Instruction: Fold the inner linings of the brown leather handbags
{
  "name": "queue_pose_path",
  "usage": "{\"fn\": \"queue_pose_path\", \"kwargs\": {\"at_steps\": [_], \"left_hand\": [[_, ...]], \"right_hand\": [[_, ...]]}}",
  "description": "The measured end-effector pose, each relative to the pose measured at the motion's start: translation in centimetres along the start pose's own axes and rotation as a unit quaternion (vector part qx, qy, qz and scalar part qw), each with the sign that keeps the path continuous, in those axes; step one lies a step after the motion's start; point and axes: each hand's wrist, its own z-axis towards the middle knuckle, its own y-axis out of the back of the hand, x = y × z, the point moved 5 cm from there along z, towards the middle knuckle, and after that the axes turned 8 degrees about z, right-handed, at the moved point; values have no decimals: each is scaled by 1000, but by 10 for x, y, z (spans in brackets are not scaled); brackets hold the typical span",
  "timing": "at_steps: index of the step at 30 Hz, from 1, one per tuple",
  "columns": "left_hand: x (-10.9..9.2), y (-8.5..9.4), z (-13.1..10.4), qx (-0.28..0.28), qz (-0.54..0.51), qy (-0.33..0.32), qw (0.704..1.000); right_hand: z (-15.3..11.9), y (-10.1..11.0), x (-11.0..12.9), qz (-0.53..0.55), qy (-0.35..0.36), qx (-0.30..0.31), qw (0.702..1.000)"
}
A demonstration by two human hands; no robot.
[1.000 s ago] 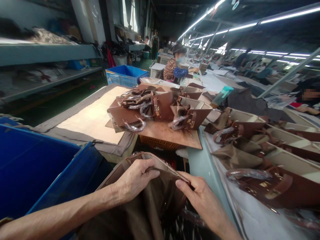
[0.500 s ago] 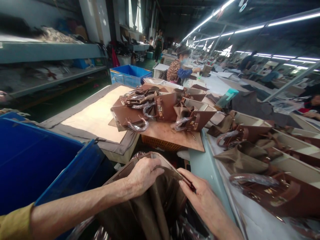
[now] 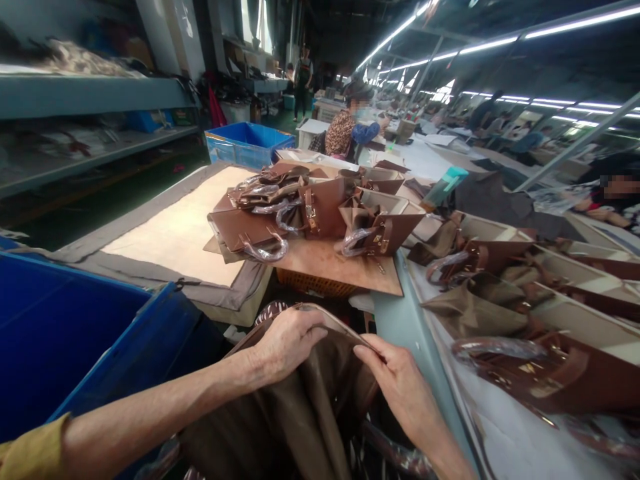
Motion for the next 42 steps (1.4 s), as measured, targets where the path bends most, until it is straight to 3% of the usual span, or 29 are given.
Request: {"fn": "queue_pose_path", "kwargs": {"at_steps": [4,8,12,18,25,30,35,42], "left_hand": [[10,1,7,23,37,36,998],[18,-1,10,-17,133,73,988],[18,-2,8,-37,218,69,973],[18,1,7,-38,204,104,973],[9,4,11,-31,279,111,953],[18,8,16,-100,196,86,972],[40,5,21,-63,53,172,982],[38,4,27,-50,49,194,979]], "right_hand": [[3,3,-8,46,-17,12,999],[6,4,-10,38,-7,-3,999],[8,4,-12,37,-3,2,999],[7,3,-15,58,6,26,998],[6,2,-16,73,9,29,997],[5,2,-17,82,5,34,996],[4,1,-17,92,-1,45,995],[4,1,-18,100,-3,45,994]]}}
